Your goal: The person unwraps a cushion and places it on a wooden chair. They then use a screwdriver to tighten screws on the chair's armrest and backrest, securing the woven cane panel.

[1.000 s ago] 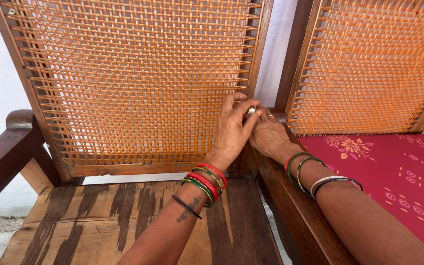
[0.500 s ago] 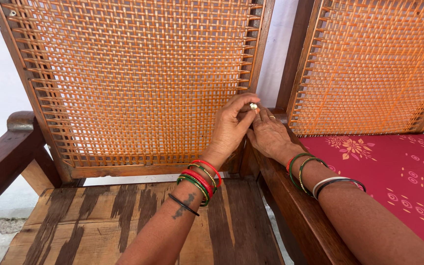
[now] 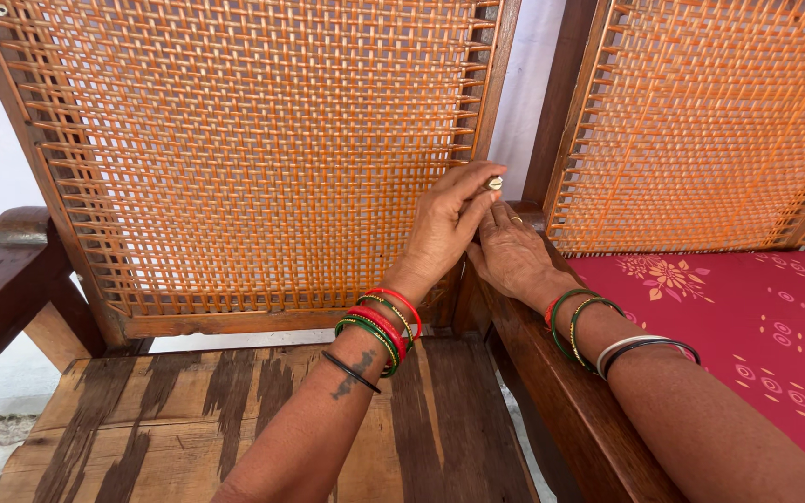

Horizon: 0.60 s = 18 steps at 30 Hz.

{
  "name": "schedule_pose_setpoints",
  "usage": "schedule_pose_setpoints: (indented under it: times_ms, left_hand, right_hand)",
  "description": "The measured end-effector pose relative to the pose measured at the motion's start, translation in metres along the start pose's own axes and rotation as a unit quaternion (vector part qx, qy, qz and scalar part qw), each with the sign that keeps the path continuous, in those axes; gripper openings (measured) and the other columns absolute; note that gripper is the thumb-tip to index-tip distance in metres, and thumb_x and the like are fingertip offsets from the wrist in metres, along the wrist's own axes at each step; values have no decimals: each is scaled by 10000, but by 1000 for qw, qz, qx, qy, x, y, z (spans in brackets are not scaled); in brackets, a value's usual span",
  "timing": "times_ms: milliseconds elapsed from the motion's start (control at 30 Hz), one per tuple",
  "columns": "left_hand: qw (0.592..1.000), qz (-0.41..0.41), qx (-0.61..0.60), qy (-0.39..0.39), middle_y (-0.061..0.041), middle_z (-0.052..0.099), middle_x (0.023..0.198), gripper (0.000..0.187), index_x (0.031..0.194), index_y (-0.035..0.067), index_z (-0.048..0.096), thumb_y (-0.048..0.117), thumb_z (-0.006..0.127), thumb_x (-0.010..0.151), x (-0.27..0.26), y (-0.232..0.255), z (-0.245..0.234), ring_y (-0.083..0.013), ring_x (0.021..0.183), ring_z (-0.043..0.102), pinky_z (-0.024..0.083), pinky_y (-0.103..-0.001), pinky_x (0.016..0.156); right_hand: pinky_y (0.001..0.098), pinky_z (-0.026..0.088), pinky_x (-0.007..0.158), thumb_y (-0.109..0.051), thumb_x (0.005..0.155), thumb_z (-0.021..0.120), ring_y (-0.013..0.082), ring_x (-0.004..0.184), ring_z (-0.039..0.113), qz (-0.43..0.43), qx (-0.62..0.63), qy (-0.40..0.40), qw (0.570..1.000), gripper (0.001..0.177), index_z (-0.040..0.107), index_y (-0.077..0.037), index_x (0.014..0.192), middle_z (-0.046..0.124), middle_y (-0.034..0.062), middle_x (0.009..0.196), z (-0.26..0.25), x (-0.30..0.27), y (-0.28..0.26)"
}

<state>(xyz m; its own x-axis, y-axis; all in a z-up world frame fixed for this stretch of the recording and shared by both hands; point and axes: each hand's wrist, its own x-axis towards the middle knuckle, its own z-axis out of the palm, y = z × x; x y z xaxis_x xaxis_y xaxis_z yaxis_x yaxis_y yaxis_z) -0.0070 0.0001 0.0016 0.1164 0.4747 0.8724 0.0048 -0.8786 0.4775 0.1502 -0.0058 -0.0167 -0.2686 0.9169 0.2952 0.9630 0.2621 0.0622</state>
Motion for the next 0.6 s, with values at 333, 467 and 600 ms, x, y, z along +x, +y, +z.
schedule_pose_setpoints:
  times_ms: [333,467,600]
  left_hand:
    - [993,-114,35,-8,-90,757,1063,282,1226,77,612,128,716,969,-2,-10,1,-195,984,773,656,-321,846]
    - [995,-82,52,-27,-105,748,1098,249,1214,73,632,83,681,969,-4,-12,-9,-231,980,772,640,-338,845]
    - [995,27,78,-51,-145,721,1220,265,1237,79,633,42,658,975,0,-11,-18,-304,1100,732,614,-376,941]
  right_hand:
    - [533,353,1140,-343,936,592,425,1473,318,2,-24,12,1000,773,296,82,1510,310,307,1570,-2,-1,1]
    - [543,317,1156,-377,957,583,413,1503,263,18,-45,12,999,790,279,88,1518,261,289,1604,1,0,2]
    - [527,286,1187,-406,976,560,404,1515,243,3,-52,31,998,806,256,80,1542,253,284,1614,3,-1,9]
